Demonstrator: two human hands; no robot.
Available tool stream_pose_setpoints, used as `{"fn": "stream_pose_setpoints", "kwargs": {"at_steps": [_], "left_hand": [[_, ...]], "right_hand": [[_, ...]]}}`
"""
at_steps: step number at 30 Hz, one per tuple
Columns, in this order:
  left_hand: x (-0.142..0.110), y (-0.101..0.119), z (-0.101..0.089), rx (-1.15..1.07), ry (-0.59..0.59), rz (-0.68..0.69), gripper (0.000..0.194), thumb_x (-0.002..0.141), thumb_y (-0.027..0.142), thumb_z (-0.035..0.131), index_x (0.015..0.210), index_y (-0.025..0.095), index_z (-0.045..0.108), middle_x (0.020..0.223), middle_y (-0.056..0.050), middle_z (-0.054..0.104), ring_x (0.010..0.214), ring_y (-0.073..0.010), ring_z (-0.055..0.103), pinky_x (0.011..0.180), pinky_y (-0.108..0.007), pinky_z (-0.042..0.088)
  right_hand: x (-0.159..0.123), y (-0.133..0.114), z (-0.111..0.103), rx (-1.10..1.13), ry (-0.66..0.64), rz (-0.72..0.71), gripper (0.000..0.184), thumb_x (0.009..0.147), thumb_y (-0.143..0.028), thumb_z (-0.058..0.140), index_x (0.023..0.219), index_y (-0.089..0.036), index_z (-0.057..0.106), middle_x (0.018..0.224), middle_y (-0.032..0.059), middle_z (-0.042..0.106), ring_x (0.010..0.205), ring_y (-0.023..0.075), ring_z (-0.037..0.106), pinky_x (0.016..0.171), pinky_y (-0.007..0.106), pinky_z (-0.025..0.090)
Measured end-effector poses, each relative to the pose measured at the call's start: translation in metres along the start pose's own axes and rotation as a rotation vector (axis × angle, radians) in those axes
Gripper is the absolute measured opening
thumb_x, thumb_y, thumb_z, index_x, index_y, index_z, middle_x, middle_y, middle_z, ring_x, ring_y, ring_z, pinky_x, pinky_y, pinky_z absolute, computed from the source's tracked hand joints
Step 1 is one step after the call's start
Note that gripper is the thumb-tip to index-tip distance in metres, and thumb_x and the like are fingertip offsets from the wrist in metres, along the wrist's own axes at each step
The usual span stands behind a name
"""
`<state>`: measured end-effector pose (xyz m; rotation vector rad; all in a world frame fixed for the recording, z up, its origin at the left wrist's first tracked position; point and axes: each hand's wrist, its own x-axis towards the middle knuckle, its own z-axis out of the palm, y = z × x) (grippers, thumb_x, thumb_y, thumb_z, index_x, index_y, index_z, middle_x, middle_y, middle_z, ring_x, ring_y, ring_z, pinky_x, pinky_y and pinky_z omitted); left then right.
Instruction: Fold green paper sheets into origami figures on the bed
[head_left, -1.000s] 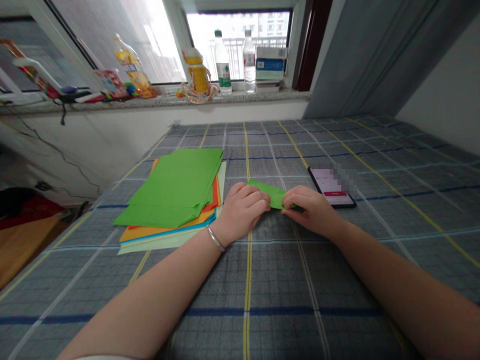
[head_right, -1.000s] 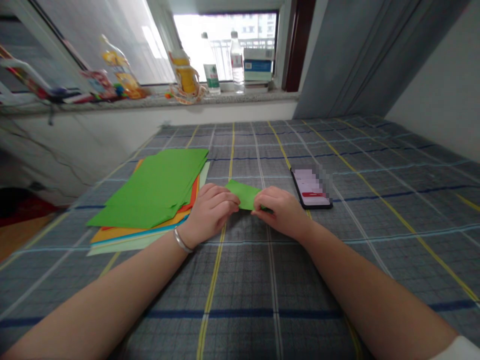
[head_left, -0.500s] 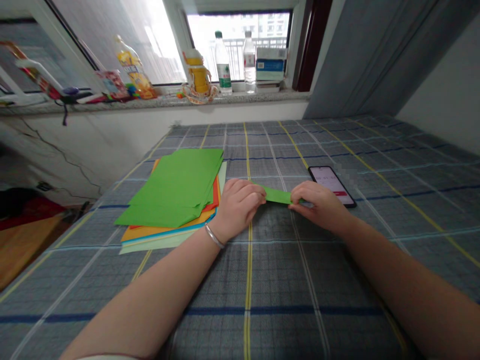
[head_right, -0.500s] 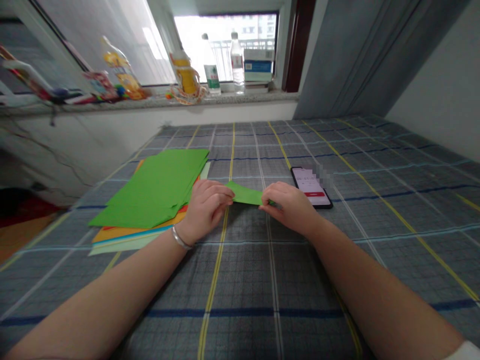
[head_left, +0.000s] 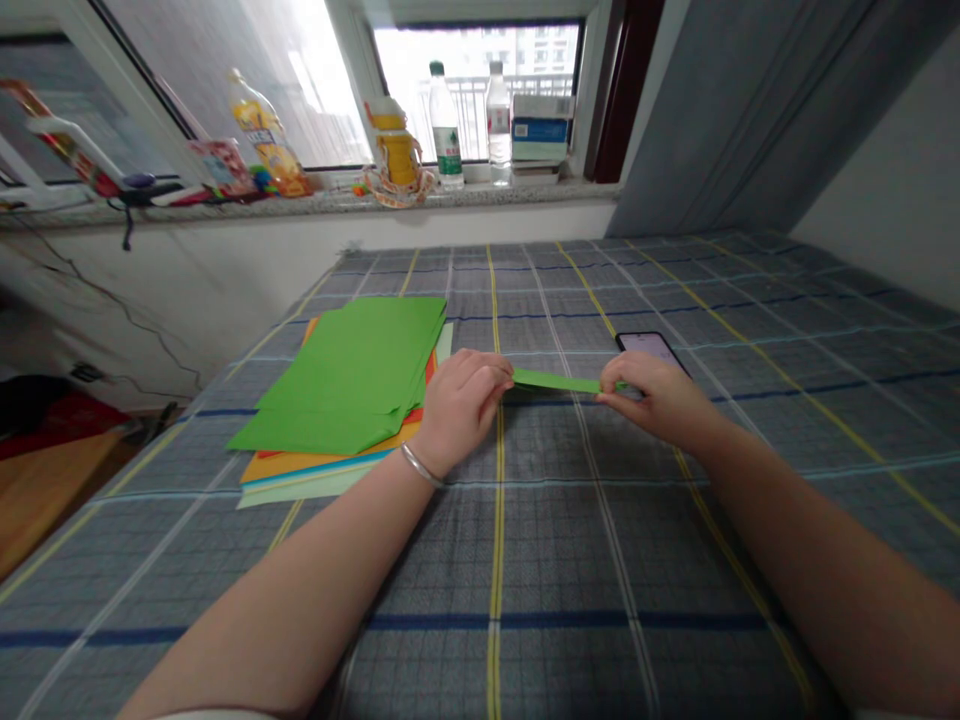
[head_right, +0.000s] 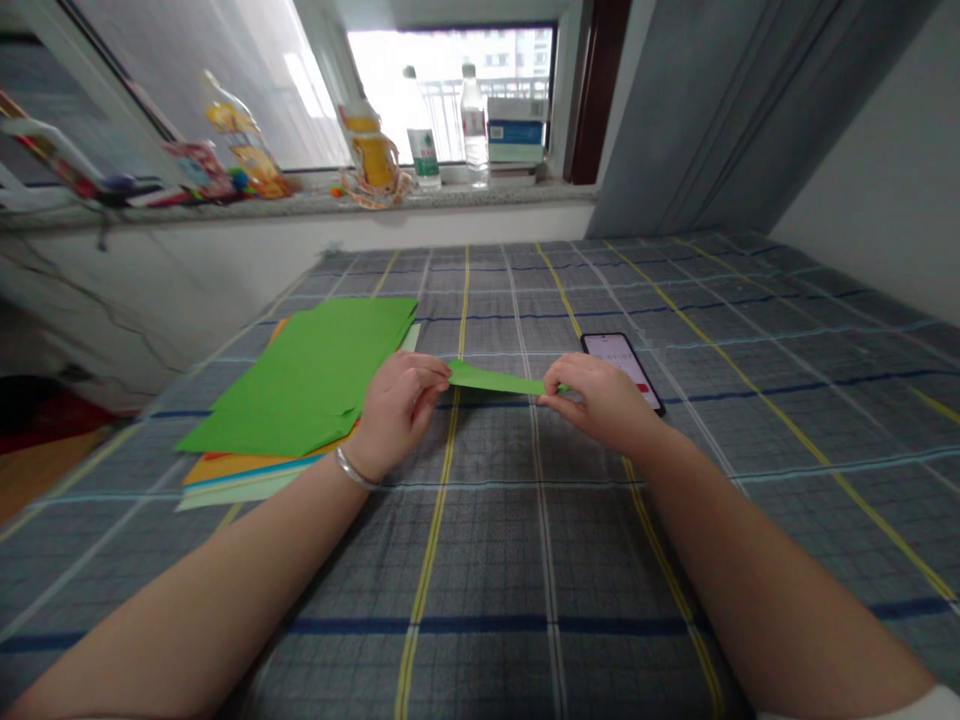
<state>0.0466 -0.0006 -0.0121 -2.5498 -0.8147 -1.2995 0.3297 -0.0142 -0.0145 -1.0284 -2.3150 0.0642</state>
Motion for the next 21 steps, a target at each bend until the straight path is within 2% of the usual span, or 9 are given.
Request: {"fn": "stream_pose_setpoints", "kwargs": {"at_steps": [4,9,17,21], "left_hand": [[0.0,0.0,0.0,-0.001,0.007,-0.021,0.013,0.094,0.02,0.044,0.084,0.019,0.052,0.09,-0.004,0.066,0.086,-0.016,0.058,0.08,-0.033,0.047],[-0.001,-0.004,0.0,-0.017,0.079,-0.086,0.013,0.095,0.022,0.044,0.085,0.019,0.051,0.09,-0.004,0.065,0.089,-0.0163,0.058,0.082,-0.034,0.047],[-0.001,-0.001,0.004,-0.147,0.07,-0.089,0.01,0.095,0.021,0.044,0.087,0.019,0.05,0.09,-0.004,0.061,0.088,-0.0145,0.058,0.08,-0.029,0.049],[-0.001,-0.01,0.003,-0.171,0.163,-0.18,0.013,0.095,0.023,0.045,0.084,0.02,0.05,0.089,-0.003,0.06,0.086,-0.0142,0.057,0.079,-0.03,0.049]], "right_hand": [[-0.001,0.001,-0.003,-0.023,0.014,-0.008,0.011,0.086,-0.028,0.059,0.078,-0.023,0.054,0.082,0.0027,0.063,0.08,0.0186,0.058,0.073,0.033,0.046],[-0.003,0.007,-0.007,-0.08,0.045,0.0,0.014,0.086,-0.029,0.059,0.075,-0.023,0.053,0.08,0.0027,0.063,0.078,0.0191,0.058,0.074,0.034,0.045],[-0.002,0.007,-0.013,-0.088,0.028,0.003,0.01,0.084,-0.027,0.059,0.076,-0.022,0.055,0.083,0.004,0.064,0.084,0.0208,0.058,0.077,0.035,0.045],[-0.005,0.017,-0.016,-0.133,0.062,0.01,0.01,0.082,-0.026,0.061,0.074,-0.023,0.056,0.082,0.0037,0.065,0.085,0.0217,0.06,0.078,0.036,0.046]]}}
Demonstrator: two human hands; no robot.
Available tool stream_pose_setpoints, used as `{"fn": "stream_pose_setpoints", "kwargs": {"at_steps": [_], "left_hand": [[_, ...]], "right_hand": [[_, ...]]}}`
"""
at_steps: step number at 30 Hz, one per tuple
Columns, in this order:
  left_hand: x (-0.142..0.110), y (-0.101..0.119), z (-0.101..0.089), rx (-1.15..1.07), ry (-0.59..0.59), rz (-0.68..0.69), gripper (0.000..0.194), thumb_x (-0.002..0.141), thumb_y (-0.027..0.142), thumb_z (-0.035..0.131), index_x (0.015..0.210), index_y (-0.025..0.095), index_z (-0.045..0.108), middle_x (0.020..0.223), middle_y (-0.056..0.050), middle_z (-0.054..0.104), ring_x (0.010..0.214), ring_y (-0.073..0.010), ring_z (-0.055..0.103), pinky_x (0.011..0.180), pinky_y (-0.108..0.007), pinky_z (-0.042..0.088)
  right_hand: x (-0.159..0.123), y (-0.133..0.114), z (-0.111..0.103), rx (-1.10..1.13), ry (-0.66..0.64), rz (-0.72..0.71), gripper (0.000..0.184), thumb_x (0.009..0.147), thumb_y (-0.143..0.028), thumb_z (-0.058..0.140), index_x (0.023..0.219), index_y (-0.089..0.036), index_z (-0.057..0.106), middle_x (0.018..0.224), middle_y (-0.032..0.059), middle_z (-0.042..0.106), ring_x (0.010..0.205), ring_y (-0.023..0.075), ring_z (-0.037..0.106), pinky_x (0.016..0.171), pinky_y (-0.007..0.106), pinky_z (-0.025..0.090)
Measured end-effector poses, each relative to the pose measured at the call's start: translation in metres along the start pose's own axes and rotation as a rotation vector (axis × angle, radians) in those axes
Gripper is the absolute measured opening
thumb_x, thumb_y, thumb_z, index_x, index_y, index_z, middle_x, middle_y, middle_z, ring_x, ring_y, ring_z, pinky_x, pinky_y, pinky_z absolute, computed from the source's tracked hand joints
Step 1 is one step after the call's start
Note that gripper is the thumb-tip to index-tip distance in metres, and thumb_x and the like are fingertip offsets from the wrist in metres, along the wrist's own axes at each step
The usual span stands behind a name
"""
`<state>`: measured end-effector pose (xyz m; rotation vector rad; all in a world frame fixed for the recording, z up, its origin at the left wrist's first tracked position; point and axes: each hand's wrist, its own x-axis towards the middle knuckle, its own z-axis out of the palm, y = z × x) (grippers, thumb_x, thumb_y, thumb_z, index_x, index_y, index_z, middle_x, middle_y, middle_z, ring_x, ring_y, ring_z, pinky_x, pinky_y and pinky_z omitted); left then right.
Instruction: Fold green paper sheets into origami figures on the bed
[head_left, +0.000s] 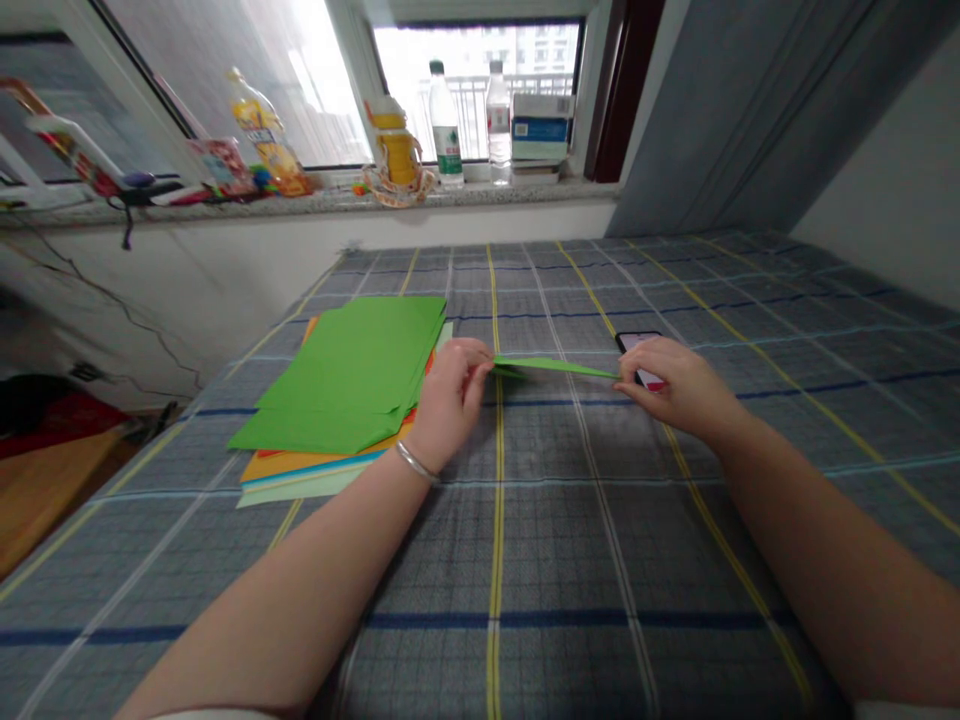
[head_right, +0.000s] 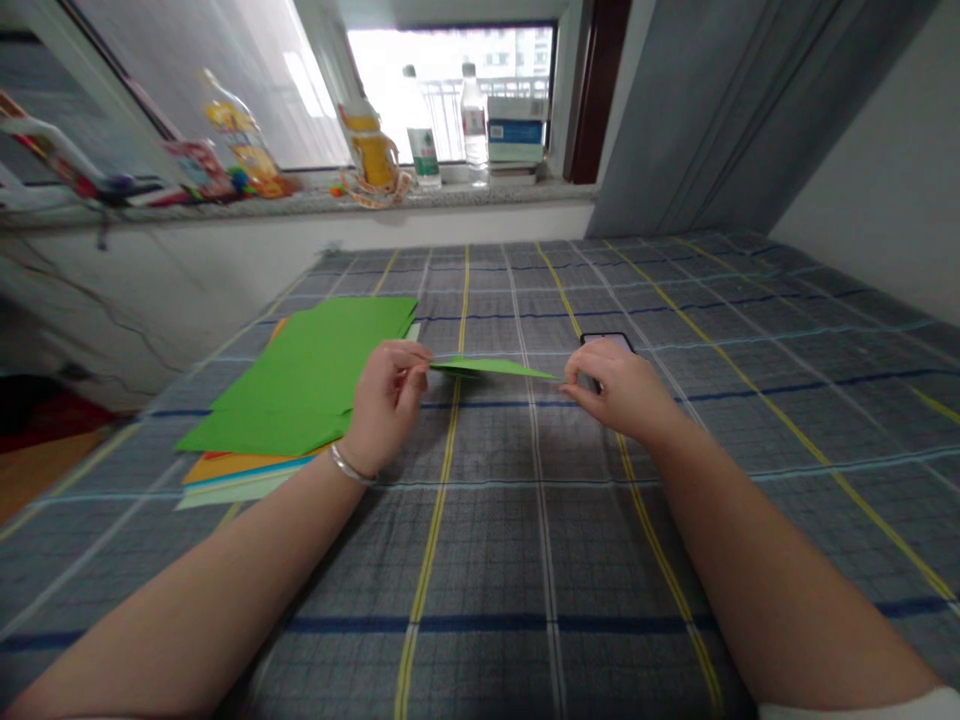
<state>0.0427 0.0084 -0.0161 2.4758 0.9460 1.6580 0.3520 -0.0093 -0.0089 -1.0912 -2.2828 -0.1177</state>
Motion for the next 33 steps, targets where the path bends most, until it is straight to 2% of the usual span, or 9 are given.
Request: {"fn": "stream_pose_setpoints", "kwargs": {"at_steps": [4,6,8,11,15,19,23,29,33], "left_hand": [[-0.002,-0.007,0.001,-0.051,0.086,-0.155,0.017,0.095,0.028,0.047,0.08,0.019,0.049,0.092,-0.003,0.059,0.082,-0.0128,0.058,0.071,-0.027,0.049],[-0.004,-0.004,0.005,-0.077,0.059,-0.172,0.016,0.095,0.029,0.047,0.082,0.019,0.05,0.095,-0.004,0.059,0.083,-0.0129,0.058,0.068,-0.026,0.049],[-0.007,0.005,0.009,-0.091,0.002,-0.138,0.014,0.094,0.027,0.048,0.084,0.019,0.051,0.095,-0.004,0.059,0.088,-0.0139,0.058,0.072,-0.027,0.05],[-0.01,0.019,0.015,-0.103,-0.047,-0.044,0.012,0.094,0.021,0.048,0.083,0.019,0.052,0.094,-0.003,0.06,0.091,-0.0141,0.057,0.082,-0.03,0.05],[-0.013,0.032,0.018,-0.138,-0.142,0.016,0.013,0.093,0.019,0.049,0.081,0.018,0.052,0.096,-0.004,0.061,0.092,-0.0138,0.057,0.083,-0.03,0.049],[-0.015,0.035,0.018,-0.139,-0.225,0.083,0.007,0.092,0.02,0.052,0.085,0.018,0.054,0.098,-0.005,0.062,0.094,-0.0135,0.058,0.084,-0.029,0.05],[-0.015,0.034,0.018,-0.112,-0.285,0.151,0.006,0.092,0.023,0.054,0.09,0.018,0.056,0.099,-0.005,0.062,0.095,-0.014,0.059,0.083,-0.029,0.052],[-0.016,0.033,0.019,-0.067,-0.288,0.217,0.007,0.093,0.023,0.052,0.09,0.018,0.056,0.096,-0.005,0.062,0.091,-0.0122,0.059,0.081,-0.025,0.052],[-0.014,0.033,0.015,0.097,-0.307,0.356,0.013,0.091,0.03,0.056,0.095,0.018,0.058,0.094,-0.004,0.065,0.084,-0.0135,0.059,0.073,-0.026,0.05]], "right_hand": [[0.001,-0.001,-0.003,-0.087,0.253,0.009,0.012,0.082,-0.029,0.064,0.075,-0.023,0.055,0.082,0.0044,0.066,0.084,0.0223,0.061,0.078,0.038,0.047],[0.004,-0.014,-0.003,-0.145,0.355,-0.022,0.014,0.08,-0.032,0.067,0.084,-0.023,0.057,0.091,0.0058,0.067,0.09,0.0236,0.061,0.081,0.039,0.046],[0.007,-0.032,0.001,-0.179,0.397,-0.039,0.027,0.078,-0.037,0.07,0.097,-0.023,0.057,0.102,0.0078,0.067,0.097,0.025,0.061,0.086,0.041,0.045],[0.011,-0.059,0.013,-0.198,0.345,-0.083,0.038,0.079,-0.044,0.069,0.107,-0.023,0.056,0.113,0.0091,0.066,0.107,0.0255,0.058,0.091,0.041,0.043],[0.013,-0.078,0.026,-0.285,0.265,-0.094,0.022,0.085,-0.039,0.063,0.1,-0.023,0.059,0.106,0.0029,0.07,0.106,0.0228,0.058,0.098,0.042,0.035],[0.014,-0.08,0.028,-0.342,0.257,-0.086,0.005,0.088,-0.029,0.061,0.086,-0.025,0.062,0.092,-0.0032,0.073,0.098,0.0195,0.06,0.094,0.041,0.032],[0.013,-0.08,0.026,-0.348,0.211,-0.089,0.005,0.088,-0.025,0.059,0.085,-0.024,0.063,0.089,-0.0031,0.072,0.091,0.0178,0.06,0.087,0.039,0.033],[0.014,-0.084,0.029,-0.354,0.171,-0.141,0.008,0.089,-0.026,0.057,0.086,-0.023,0.064,0.09,-0.0028,0.072,0.089,0.017,0.059,0.085,0.038,0.034],[0.013,-0.083,0.03,-0.349,0.177,-0.159,0.008,0.089,-0.027,0.058,0.085,-0.023,0.064,0.089,-0.0023,0.072,0.091,0.0171,0.057,0.086,0.037,0.034]]}}
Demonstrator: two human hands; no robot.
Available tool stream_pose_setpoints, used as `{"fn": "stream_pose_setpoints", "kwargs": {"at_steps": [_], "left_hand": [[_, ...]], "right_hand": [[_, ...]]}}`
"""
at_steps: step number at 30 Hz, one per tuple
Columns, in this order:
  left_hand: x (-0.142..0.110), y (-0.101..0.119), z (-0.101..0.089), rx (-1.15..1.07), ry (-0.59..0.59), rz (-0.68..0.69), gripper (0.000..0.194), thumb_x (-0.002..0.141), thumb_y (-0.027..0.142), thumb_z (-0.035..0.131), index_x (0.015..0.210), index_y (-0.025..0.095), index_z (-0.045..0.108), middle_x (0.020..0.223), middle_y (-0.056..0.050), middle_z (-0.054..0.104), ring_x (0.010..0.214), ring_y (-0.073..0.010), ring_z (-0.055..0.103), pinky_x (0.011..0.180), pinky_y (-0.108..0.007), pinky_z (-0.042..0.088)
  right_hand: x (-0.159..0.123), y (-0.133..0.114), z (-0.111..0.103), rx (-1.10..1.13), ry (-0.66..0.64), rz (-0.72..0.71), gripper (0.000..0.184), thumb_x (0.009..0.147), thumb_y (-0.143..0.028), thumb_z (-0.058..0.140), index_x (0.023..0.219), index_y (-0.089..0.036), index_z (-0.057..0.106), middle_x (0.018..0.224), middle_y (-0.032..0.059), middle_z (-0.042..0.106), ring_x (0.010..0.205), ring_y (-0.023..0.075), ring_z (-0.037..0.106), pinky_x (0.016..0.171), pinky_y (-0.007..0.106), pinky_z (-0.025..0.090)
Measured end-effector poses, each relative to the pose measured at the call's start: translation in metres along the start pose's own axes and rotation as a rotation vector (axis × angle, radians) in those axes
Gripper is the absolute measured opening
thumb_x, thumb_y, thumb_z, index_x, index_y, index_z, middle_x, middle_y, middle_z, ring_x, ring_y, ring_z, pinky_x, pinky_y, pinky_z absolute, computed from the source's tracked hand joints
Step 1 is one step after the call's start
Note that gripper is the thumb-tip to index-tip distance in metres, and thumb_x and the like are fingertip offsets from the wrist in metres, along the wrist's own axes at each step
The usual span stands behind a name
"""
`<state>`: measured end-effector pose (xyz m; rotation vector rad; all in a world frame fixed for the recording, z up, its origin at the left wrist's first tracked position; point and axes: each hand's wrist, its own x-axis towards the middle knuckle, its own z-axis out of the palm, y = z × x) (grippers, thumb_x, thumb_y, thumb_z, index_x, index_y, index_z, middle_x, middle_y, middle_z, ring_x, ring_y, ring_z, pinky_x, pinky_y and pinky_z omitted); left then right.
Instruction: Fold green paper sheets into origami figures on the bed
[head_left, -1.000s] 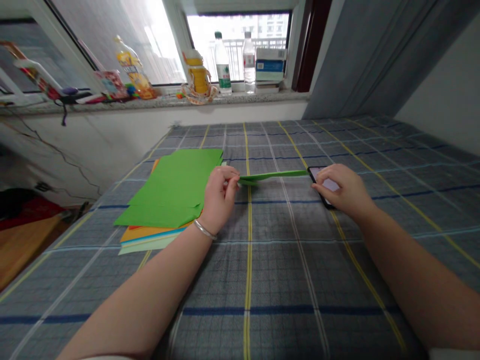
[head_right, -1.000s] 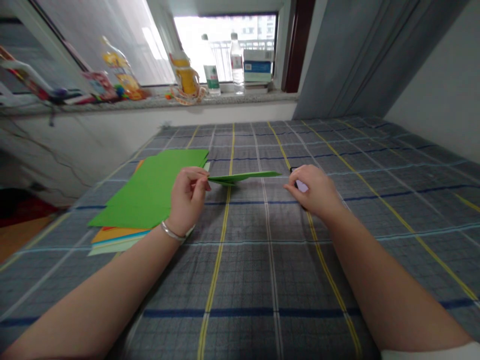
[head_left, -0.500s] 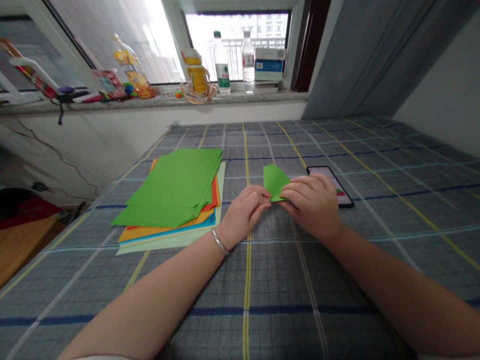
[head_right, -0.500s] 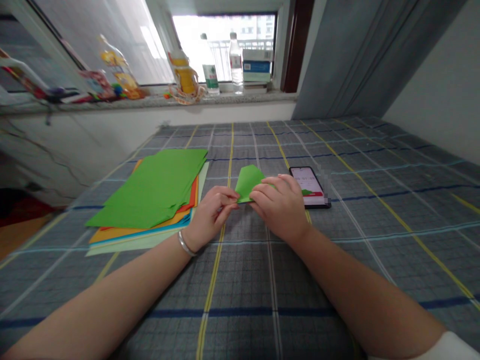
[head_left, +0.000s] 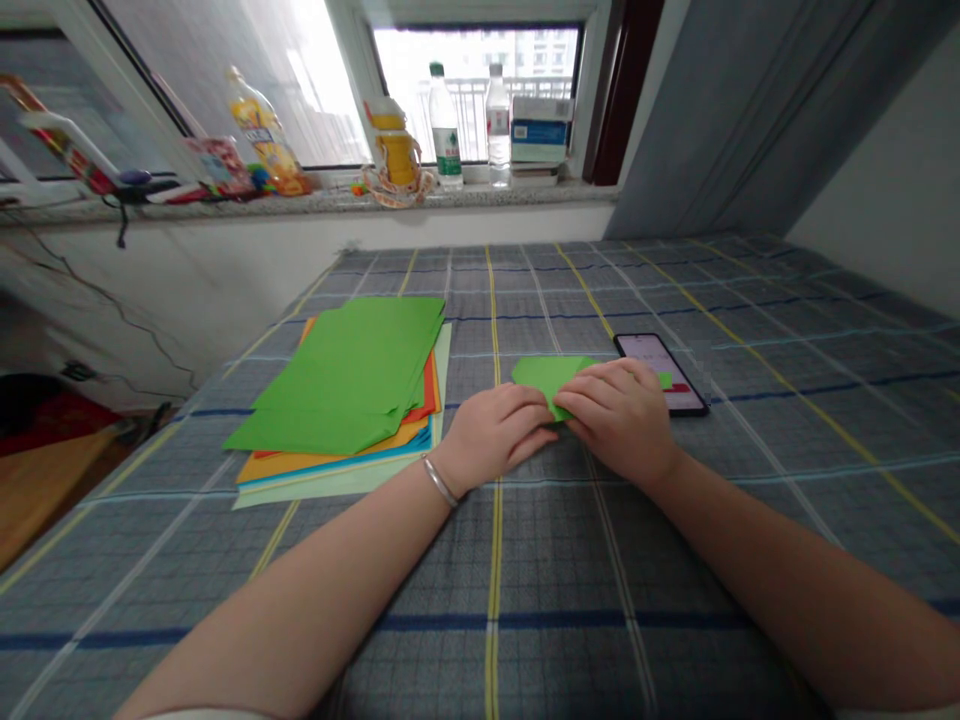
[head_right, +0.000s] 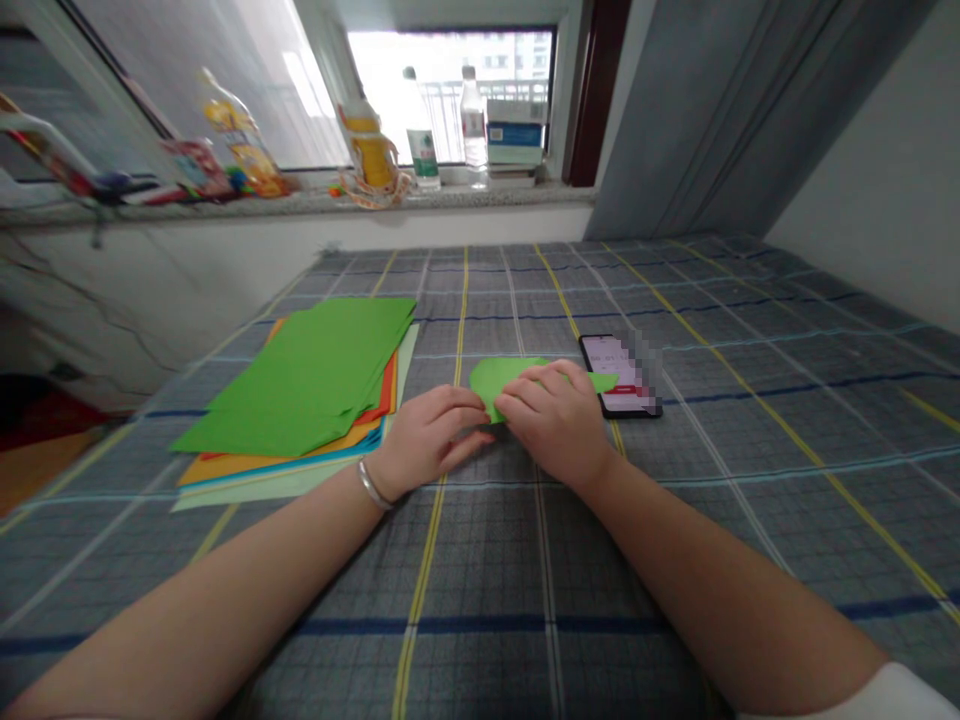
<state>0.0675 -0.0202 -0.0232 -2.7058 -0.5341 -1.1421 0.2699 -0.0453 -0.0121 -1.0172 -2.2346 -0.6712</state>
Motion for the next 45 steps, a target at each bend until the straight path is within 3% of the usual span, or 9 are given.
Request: {"fn": "stream_pose_setpoints", "kwargs": {"at_steps": [7,12,22,26,32,37,45], "left_hand": [[0.003,0.001,-0.005,0.228,-0.041,0.112,0.008,0.092,0.026,0.056,0.088,0.021,0.06,0.086,0.001,0.068,0.073,-0.013,0.053,0.061,-0.027,0.036],[0.002,0.002,-0.005,0.244,-0.109,0.051,0.019,0.095,0.032,0.05,0.083,0.021,0.06,0.083,0.0,0.067,0.074,-0.0135,0.054,0.065,-0.028,0.036],[0.0,0.002,-0.002,0.14,-0.085,-0.008,0.024,0.092,0.036,0.053,0.078,0.018,0.055,0.078,-0.003,0.063,0.072,-0.0145,0.054,0.066,-0.027,0.041],[-0.001,-0.001,0.001,0.063,-0.026,-0.156,0.024,0.088,0.036,0.058,0.101,0.015,0.058,0.099,-0.009,0.063,0.093,-0.0198,0.057,0.081,-0.033,0.048],[-0.009,-0.024,0.01,0.089,-0.171,-0.311,0.034,0.09,0.02,0.052,0.123,0.022,0.058,0.135,-0.007,0.054,0.119,-0.0243,0.049,0.102,-0.046,0.041],[-0.015,-0.038,0.015,-0.058,-0.235,-0.479,0.029,0.093,0.02,0.046,0.116,0.022,0.063,0.118,-0.006,0.066,0.108,-0.0193,0.059,0.097,-0.041,0.047],[-0.017,-0.043,0.014,-0.199,-0.103,-0.673,0.028,0.095,0.027,0.039,0.098,0.017,0.065,0.092,-0.006,0.069,0.088,-0.0198,0.062,0.083,-0.035,0.049]], "right_hand": [[0.001,0.0,-0.001,0.007,-0.054,-0.069,0.006,0.087,-0.026,0.06,0.085,-0.023,0.065,0.091,-0.0003,0.071,0.094,0.019,0.055,0.085,0.036,0.036],[-0.002,0.003,-0.001,-0.021,-0.106,-0.082,0.009,0.088,-0.026,0.058,0.084,-0.023,0.064,0.091,0.0005,0.07,0.09,0.0185,0.055,0.078,0.035,0.037],[-0.005,0.005,-0.001,-0.058,-0.117,-0.068,0.009,0.089,-0.024,0.056,0.084,-0.021,0.063,0.093,0.0026,0.07,0.085,0.0189,0.057,0.073,0.034,0.039],[-0.007,0.005,-0.003,-0.009,-0.064,-0.038,0.006,0.088,-0.024,0.058,0.087,-0.022,0.064,0.093,0.0018,0.071,0.086,0.0188,0.059,0.074,0.033,0.041],[-0.01,0.005,-0.004,0.109,0.018,-0.027,0.008,0.089,-0.025,0.056,0.091,-0.024,0.064,0.095,0.0004,0.072,0.09,0.0174,0.062,0.081,0.032,0.044],[-0.011,0.01,0.002,0.138,0.013,0.105,0.011,0.088,-0.027,0.057,0.092,-0.023,0.066,0.095,0.002,0.073,0.089,0.0177,0.065,0.08,0.031,0.045],[-0.018,0.037,0.022,0.229,-0.144,0.477,0.018,0.086,-0.029,0.054,0.091,-0.021,0.069,0.084,0.0039,0.072,0.079,0.0214,0.066,0.067,0.033,0.046]]}}
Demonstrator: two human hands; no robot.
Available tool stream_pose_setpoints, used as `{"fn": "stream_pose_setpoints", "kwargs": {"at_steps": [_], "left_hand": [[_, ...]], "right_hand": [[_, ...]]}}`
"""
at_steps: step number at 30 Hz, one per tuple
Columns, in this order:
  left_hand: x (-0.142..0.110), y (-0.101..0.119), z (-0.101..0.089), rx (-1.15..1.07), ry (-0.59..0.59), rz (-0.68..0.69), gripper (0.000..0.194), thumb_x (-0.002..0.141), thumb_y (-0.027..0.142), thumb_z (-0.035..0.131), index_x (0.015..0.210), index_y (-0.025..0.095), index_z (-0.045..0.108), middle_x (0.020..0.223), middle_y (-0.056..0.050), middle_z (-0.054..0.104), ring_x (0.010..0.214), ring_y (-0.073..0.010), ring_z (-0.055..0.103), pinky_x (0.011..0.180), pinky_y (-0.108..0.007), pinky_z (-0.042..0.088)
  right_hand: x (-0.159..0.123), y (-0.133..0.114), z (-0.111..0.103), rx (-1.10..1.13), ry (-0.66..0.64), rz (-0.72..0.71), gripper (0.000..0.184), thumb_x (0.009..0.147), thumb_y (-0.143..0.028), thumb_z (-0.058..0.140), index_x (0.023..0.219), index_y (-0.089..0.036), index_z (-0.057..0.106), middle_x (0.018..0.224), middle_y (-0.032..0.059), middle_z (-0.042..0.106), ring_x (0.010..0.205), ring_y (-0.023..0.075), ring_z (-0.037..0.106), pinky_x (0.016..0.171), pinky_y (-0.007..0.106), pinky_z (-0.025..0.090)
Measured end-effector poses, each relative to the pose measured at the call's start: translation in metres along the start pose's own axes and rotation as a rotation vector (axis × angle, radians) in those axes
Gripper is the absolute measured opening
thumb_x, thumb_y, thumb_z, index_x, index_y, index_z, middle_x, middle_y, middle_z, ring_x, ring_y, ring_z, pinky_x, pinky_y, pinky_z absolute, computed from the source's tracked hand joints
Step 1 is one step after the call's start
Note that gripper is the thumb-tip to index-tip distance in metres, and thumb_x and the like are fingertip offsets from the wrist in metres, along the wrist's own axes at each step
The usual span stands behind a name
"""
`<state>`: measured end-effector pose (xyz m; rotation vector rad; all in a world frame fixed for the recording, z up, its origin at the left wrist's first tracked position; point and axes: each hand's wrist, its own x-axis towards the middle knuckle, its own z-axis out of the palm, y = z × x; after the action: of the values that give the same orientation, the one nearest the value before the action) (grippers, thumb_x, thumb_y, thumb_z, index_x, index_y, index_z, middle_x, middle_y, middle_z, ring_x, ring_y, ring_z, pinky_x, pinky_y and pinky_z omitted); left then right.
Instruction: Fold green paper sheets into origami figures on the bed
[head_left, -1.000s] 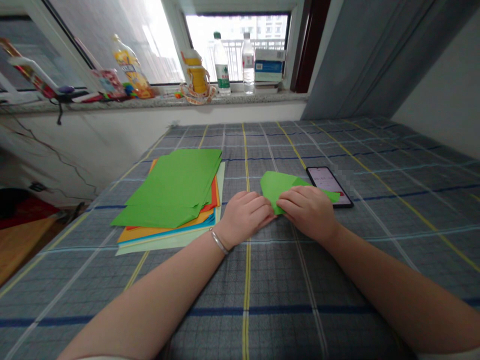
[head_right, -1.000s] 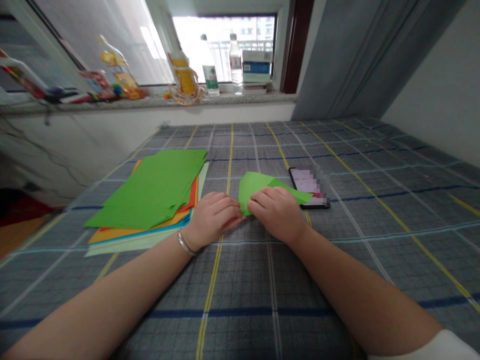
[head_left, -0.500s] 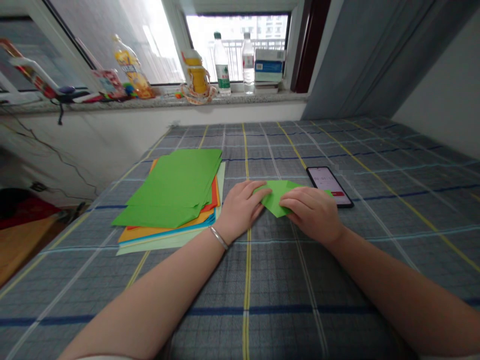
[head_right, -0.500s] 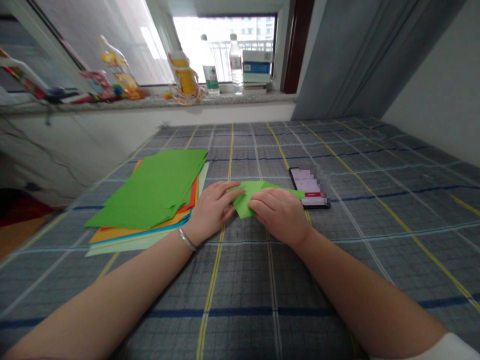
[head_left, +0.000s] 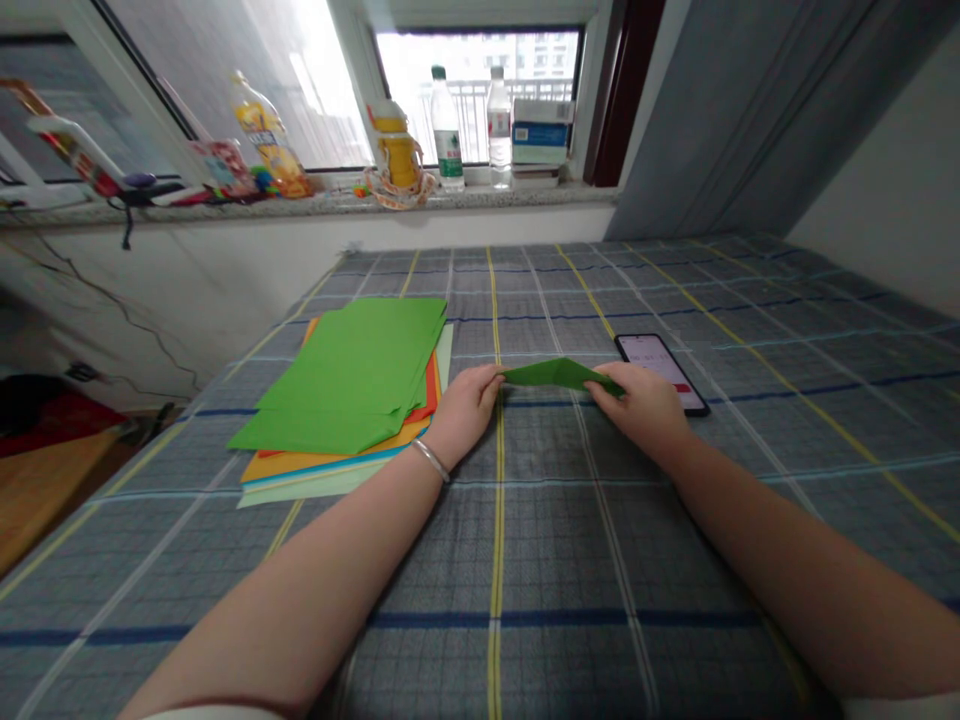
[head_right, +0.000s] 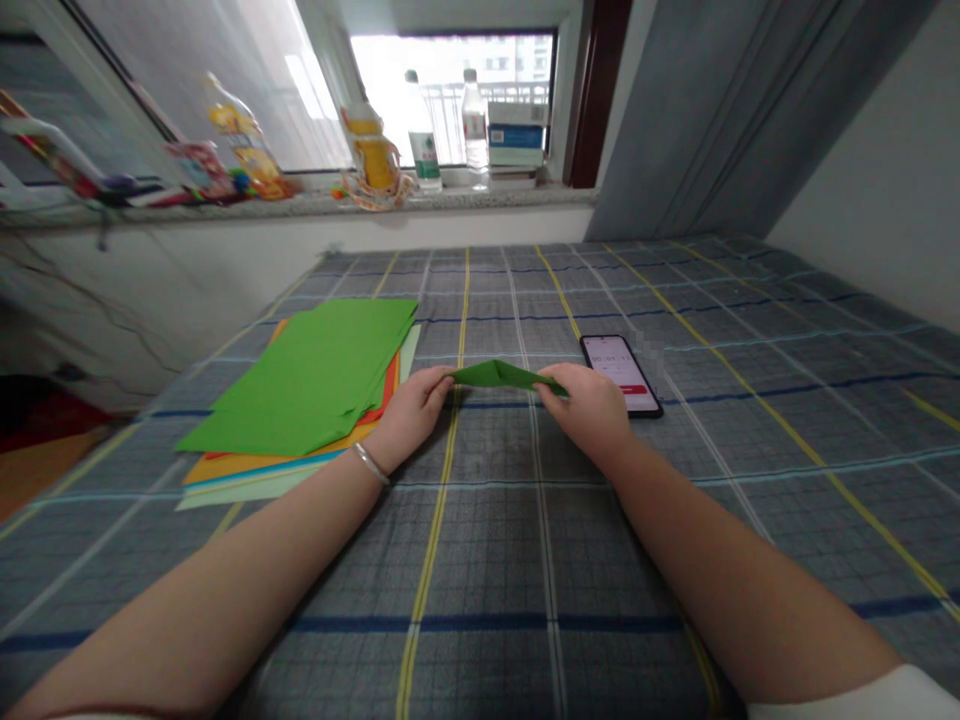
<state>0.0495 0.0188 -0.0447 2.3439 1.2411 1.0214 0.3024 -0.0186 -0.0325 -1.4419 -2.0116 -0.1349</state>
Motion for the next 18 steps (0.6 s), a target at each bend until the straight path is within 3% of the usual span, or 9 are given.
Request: {"fn": "stream_pose_setpoints", "kwargs": {"at_steps": [3,8,12,15,18], "left_hand": [[0.001,0.0,-0.001,-0.111,0.06,-0.116,0.03,0.094,0.031,0.039,0.088,0.016,0.064,0.08,-0.003,0.066,0.077,-0.0183,0.06,0.075,-0.031,0.049],[0.003,-0.001,-0.005,-0.343,0.124,-0.18,0.028,0.09,0.034,0.048,0.104,0.017,0.066,0.097,-0.004,0.068,0.088,-0.0178,0.061,0.08,-0.029,0.049],[0.003,-0.008,-0.007,-0.341,0.017,-0.279,0.04,0.084,0.03,0.056,0.122,0.019,0.06,0.075,0.0,0.064,0.06,-0.0127,0.056,0.057,-0.024,0.045],[0.003,-0.013,-0.006,-0.346,-0.054,-0.328,0.039,0.082,0.027,0.056,0.119,0.019,0.062,0.068,0.0,0.063,0.052,-0.0112,0.052,0.048,-0.022,0.041],[0.003,-0.016,-0.003,-0.333,-0.112,-0.344,0.037,0.082,0.026,0.055,0.117,0.018,0.063,0.067,0.001,0.063,0.05,-0.011,0.052,0.047,-0.022,0.041]], "right_hand": [[0.001,0.007,0.004,0.095,0.001,0.085,0.021,0.087,-0.032,0.052,0.09,-0.02,0.069,0.084,0.0056,0.072,0.078,0.0226,0.065,0.067,0.034,0.046],[0.002,0.008,0.003,0.261,0.036,0.191,0.03,0.09,-0.038,0.043,0.077,-0.021,0.064,0.069,0.0022,0.065,0.064,0.0191,0.059,0.057,0.029,0.04],[0.001,0.011,0.002,0.191,-0.026,0.221,0.036,0.091,-0.039,0.039,0.063,-0.022,0.053,0.056,0.0001,0.055,0.056,0.0168,0.052,0.051,0.028,0.032],[0.0,0.016,0.008,0.214,-0.119,0.208,0.025,0.089,-0.033,0.043,0.073,-0.021,0.059,0.063,0.0014,0.062,0.061,0.0184,0.058,0.055,0.029,0.038],[-0.001,0.022,0.015,0.266,-0.111,0.269,0.021,0.083,-0.029,0.051,0.096,-0.019,0.063,0.077,0.0049,0.07,0.072,0.0216,0.064,0.063,0.032,0.046]]}}
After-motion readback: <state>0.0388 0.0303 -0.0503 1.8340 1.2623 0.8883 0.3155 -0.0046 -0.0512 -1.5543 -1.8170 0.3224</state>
